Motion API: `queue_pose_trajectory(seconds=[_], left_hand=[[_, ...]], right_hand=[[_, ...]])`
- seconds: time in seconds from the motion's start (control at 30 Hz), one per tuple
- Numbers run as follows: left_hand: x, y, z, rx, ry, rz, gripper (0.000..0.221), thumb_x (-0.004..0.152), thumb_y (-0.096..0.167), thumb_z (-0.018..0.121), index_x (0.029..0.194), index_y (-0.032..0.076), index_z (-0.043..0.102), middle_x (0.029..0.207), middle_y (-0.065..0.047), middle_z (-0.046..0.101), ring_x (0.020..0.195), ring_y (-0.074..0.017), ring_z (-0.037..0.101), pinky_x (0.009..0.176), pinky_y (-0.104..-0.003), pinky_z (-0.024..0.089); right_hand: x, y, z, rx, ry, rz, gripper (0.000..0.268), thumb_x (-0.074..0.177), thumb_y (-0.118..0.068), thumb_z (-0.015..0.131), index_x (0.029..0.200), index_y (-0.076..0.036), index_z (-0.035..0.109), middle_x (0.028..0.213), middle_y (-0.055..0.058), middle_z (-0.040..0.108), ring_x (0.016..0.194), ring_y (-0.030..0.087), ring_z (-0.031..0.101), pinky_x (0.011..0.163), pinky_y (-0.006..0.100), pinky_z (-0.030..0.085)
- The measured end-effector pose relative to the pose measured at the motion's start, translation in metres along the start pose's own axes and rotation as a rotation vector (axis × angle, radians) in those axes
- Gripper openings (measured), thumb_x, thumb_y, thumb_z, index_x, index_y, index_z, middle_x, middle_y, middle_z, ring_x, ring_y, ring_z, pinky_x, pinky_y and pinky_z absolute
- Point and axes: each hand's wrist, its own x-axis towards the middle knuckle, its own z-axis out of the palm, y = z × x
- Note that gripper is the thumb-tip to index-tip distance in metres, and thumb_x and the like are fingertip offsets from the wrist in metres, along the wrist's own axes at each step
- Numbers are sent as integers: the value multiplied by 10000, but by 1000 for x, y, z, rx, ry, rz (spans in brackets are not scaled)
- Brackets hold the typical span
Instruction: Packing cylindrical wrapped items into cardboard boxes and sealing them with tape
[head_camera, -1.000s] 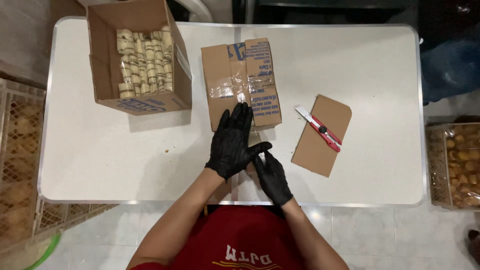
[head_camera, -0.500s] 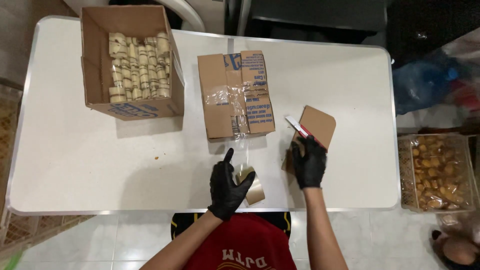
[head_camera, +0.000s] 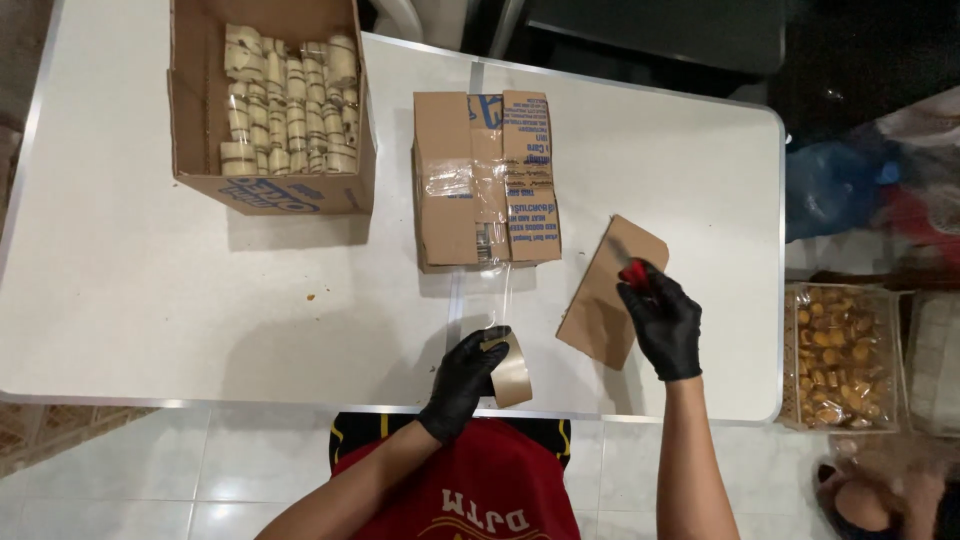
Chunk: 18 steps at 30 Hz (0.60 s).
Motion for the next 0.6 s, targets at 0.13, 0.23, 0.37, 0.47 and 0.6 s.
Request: queue_pose_trajectory(seconds=[0.13,0.23,0.37,0.47,0.6], left_hand=[[-6,9,5,27,1,106,342,898,209,830,1200,58,780,1097,-155,777,1001,-159,669,834,-393,633],[-6,10,7,43,-4,129,316,903,191,825,1179,41,789,1082,-168,785,991,-163,668,840,-402,630],[-6,8,9,-32,12,118,361,884,181,851,1168,-25,769,1105,-237,759,1020,-220,642,857,-471,620],[-12,18,8,-85,37,106,363,833,180,892,1152,45,785,1034,-131,772,932,-177,716,794,-383,650],[-19,30,5,0,14,135,301,877,187,842,1153,71,808,1082,-141,790,1003,-178,721,840,-400,636]], right_hand=[[-39,-83,-2,-356,-190,-592,207,835,-195,873,1033,-184,813,884,4,786,880,221,747,833,345,597],[-48,-96,6,-600,-245,-914,116,875,-230,814,969,-163,799,781,33,763,762,244,729,731,358,598],[-49,-97,22,-992,-251,-1187,382,1014,-426,609,736,-166,645,549,41,582,571,256,619,594,371,545],[-46,-78,52,-1007,-242,-1232,404,1014,-418,591,711,-150,602,523,55,512,539,296,576,545,413,504],[-46,-84,64,-1035,-285,-1215,282,1003,-376,569,793,-212,659,542,51,505,534,299,565,542,431,493]])
